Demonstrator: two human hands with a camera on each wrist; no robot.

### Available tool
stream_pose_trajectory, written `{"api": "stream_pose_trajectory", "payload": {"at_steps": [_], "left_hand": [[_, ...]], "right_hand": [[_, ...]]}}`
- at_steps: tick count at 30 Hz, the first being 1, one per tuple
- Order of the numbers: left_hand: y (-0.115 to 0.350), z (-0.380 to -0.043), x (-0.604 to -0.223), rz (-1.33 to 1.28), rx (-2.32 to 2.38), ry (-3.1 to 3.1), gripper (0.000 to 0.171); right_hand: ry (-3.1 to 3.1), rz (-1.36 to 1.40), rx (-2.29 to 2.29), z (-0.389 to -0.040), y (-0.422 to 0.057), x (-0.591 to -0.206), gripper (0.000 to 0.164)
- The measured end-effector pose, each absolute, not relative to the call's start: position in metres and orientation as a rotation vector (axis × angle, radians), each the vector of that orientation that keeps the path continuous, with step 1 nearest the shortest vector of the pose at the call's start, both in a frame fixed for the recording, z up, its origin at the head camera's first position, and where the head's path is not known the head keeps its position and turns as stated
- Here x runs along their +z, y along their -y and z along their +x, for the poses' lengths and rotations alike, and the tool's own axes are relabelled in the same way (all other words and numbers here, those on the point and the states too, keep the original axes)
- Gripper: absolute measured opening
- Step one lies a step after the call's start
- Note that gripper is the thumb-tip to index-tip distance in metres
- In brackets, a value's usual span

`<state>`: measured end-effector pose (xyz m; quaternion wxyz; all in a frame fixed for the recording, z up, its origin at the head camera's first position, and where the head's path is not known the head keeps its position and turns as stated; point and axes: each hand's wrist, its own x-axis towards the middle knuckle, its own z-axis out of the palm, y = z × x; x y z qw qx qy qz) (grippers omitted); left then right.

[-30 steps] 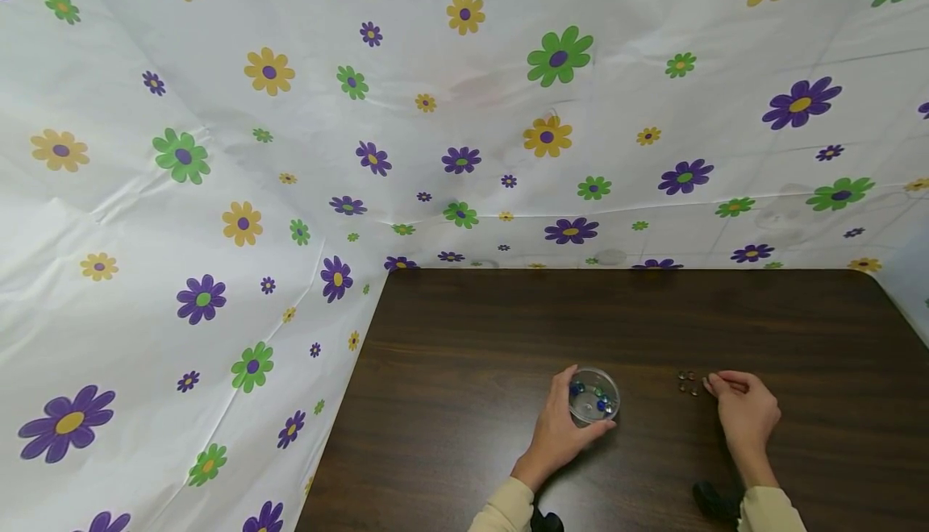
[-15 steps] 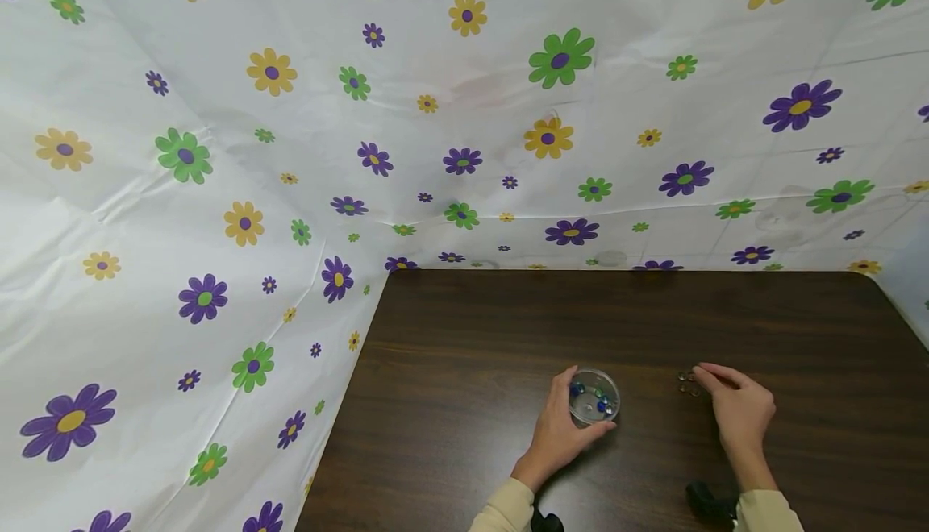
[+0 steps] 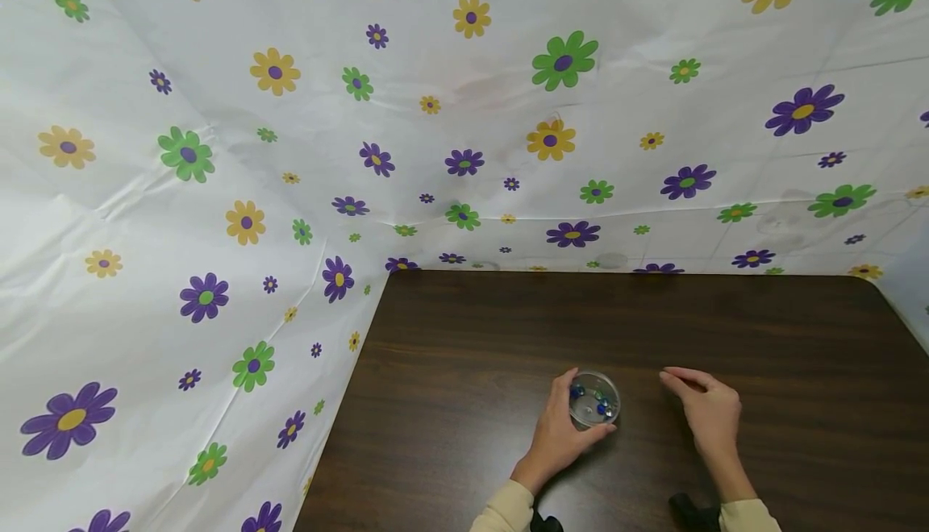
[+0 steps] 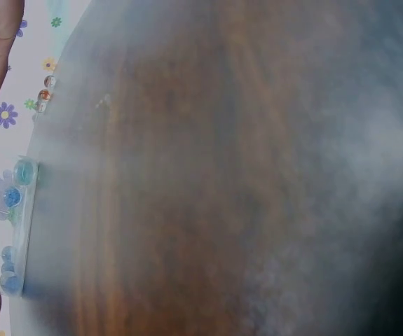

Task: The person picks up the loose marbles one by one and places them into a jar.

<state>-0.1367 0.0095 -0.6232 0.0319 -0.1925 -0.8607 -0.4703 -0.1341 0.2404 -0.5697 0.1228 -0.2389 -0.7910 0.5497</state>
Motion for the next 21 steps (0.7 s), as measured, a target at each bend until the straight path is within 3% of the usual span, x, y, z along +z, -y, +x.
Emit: {"api": "stream_pose_trajectory", "payload": {"at_steps": [21], "left_hand": [[-0.009, -0.136, -0.623, -0.615, -1.433, 2.662, 0.093]], "right_hand": [[2.409, -0.315, 1.604, -0.129, -0.195, -0.552, 0.016]]}}
